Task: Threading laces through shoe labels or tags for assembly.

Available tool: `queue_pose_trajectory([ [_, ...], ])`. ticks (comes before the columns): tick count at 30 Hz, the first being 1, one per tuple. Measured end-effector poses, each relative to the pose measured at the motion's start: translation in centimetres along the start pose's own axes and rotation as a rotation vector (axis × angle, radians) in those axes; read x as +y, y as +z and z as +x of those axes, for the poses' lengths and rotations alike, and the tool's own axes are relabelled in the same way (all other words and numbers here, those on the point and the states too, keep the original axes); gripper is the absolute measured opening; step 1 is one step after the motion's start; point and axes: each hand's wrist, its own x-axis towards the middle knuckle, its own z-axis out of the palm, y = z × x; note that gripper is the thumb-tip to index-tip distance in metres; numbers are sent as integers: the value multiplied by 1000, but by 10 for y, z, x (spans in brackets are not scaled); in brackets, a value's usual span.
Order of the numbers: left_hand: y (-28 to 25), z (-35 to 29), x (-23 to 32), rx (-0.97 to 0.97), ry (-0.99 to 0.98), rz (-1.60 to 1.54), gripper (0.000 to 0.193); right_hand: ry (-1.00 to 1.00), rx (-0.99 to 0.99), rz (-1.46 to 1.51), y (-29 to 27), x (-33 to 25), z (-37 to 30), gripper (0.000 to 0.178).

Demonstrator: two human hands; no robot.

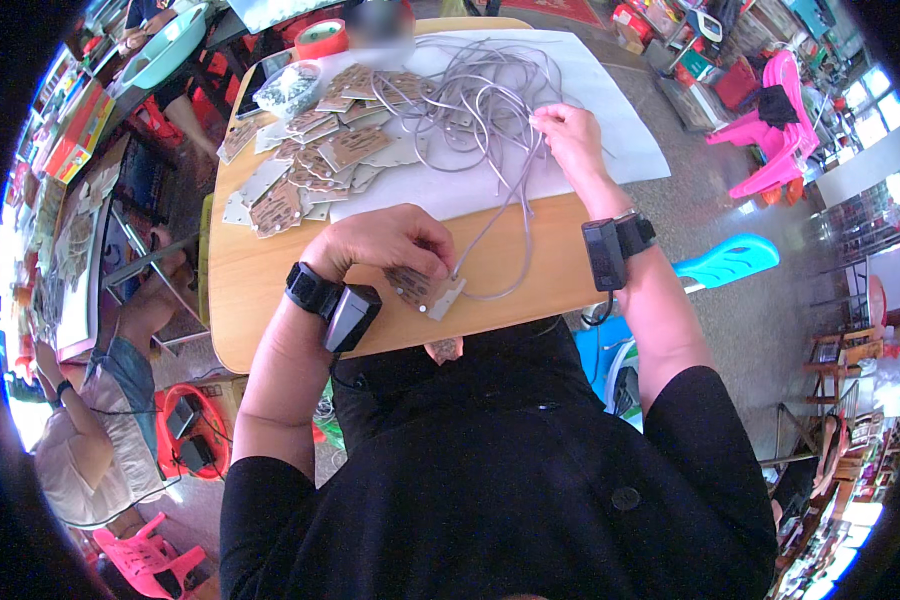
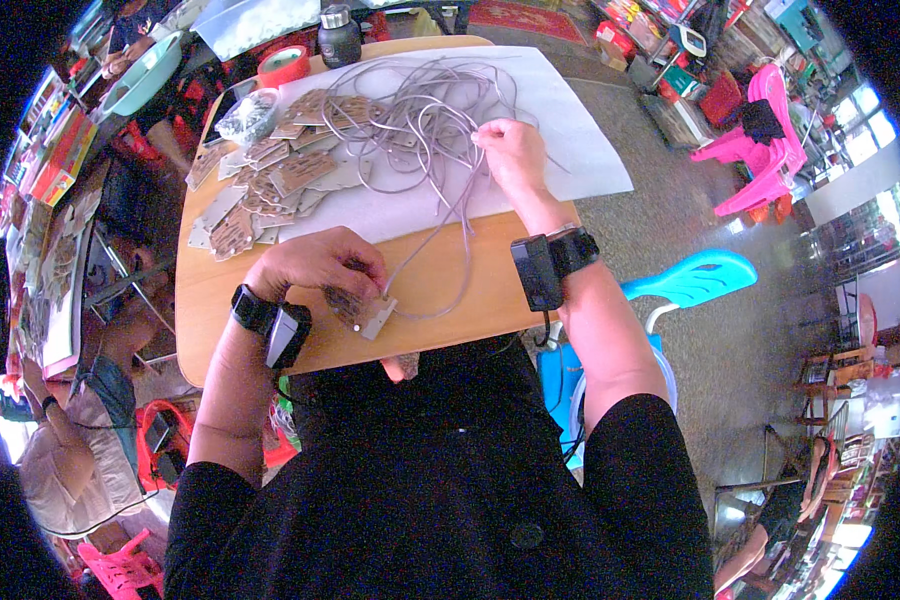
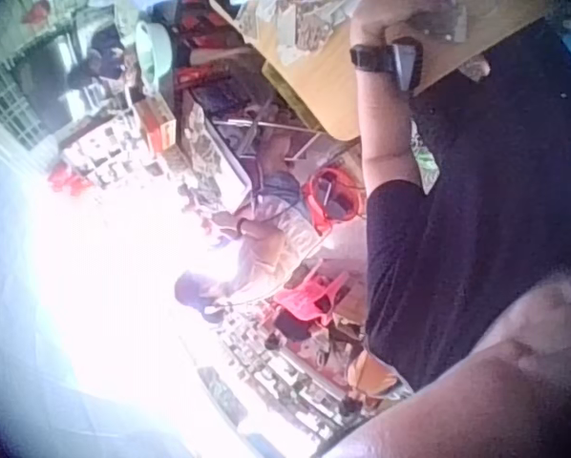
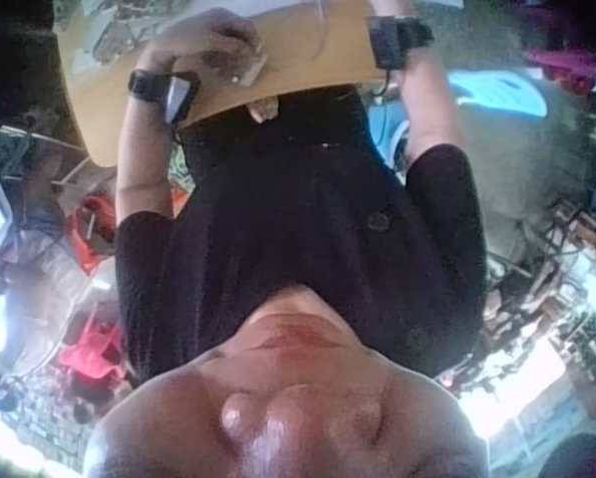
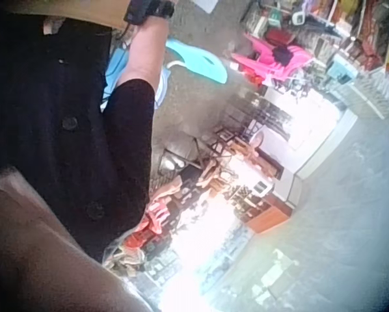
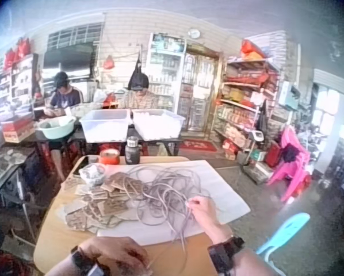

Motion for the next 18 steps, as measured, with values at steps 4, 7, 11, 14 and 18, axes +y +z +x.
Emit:
queue_pose_trajectory([
  [4,1,-1,3,20,4,14,23,-5,3,-60,6,-9,2,21],
  [7,2,-2,5,21,-16,24,23,-39,3,-184,8,-13,2,18],
  [11,3,-2,0,27,-17,-31,22,-68,-14,-262,9,-11,2,16],
  [14,2,-2,2,24,-26,-22,22,-74,-19,-288,12,-7,1,16],
  [18,3,-3,2,17,-29,-38,21,4,2,-291,15,-5,4,17],
])
